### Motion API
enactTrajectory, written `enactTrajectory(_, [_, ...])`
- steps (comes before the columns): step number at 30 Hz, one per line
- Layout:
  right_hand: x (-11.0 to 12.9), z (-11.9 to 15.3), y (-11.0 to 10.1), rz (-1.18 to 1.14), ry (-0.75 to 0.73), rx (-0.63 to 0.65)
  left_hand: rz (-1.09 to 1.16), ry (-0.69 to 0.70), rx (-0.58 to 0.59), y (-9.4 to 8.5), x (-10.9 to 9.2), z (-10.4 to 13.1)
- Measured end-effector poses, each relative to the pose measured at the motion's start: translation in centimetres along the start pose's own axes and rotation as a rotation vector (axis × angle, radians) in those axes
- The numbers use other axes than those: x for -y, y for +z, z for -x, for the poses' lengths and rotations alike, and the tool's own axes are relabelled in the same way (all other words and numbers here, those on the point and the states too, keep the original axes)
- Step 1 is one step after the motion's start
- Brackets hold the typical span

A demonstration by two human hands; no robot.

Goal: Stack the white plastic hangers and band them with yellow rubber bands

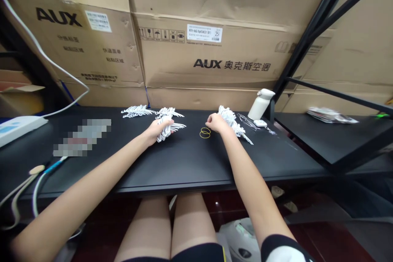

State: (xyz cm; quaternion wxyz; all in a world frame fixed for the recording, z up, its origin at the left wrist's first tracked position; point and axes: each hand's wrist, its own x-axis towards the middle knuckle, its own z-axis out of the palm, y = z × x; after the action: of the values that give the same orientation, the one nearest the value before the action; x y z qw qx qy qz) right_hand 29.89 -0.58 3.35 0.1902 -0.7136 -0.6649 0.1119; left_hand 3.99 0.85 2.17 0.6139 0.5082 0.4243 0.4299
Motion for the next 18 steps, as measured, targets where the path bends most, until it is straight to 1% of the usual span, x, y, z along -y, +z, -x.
enactTrajectory(2, [-0.4,-0.2,-0.2,-0.008,0.034,-0.023,0.022,-0.006,-0.014,0.1,-0.2,0.2])
enactTrajectory(4, [-0.9,-0.3,-0.4,-0.028,0.104,-0.018,0.03,-0.013,-0.031,0.2,-0.3,0.3])
enactTrajectory(6, [-1.4,-0.4,-0.4,-0.055,0.16,0.009,0.024,-0.018,-0.038,0.3,-0.4,0.4])
enactTrajectory(9, [-1.9,-0.6,-0.3,-0.102,0.185,0.074,0.014,-0.002,-0.028,0.3,-0.3,0.3])
enactTrajectory(12, [-2.1,-0.8,0.0,-0.099,0.265,0.118,0.001,0.022,-0.016,0.2,-0.1,0.1])
enactTrajectory(15, [-2.1,-1.0,0.3,-0.041,0.324,0.096,-0.01,0.048,-0.019,0.2,0.0,0.1])
enactTrajectory(17, [-2.2,-1.0,0.5,-0.017,0.309,0.066,-0.008,0.055,-0.027,0.2,0.0,0.2])
enactTrajectory(18, [-2.2,-1.1,0.5,-0.004,0.281,0.031,-0.008,0.053,-0.031,0.2,0.0,0.2])
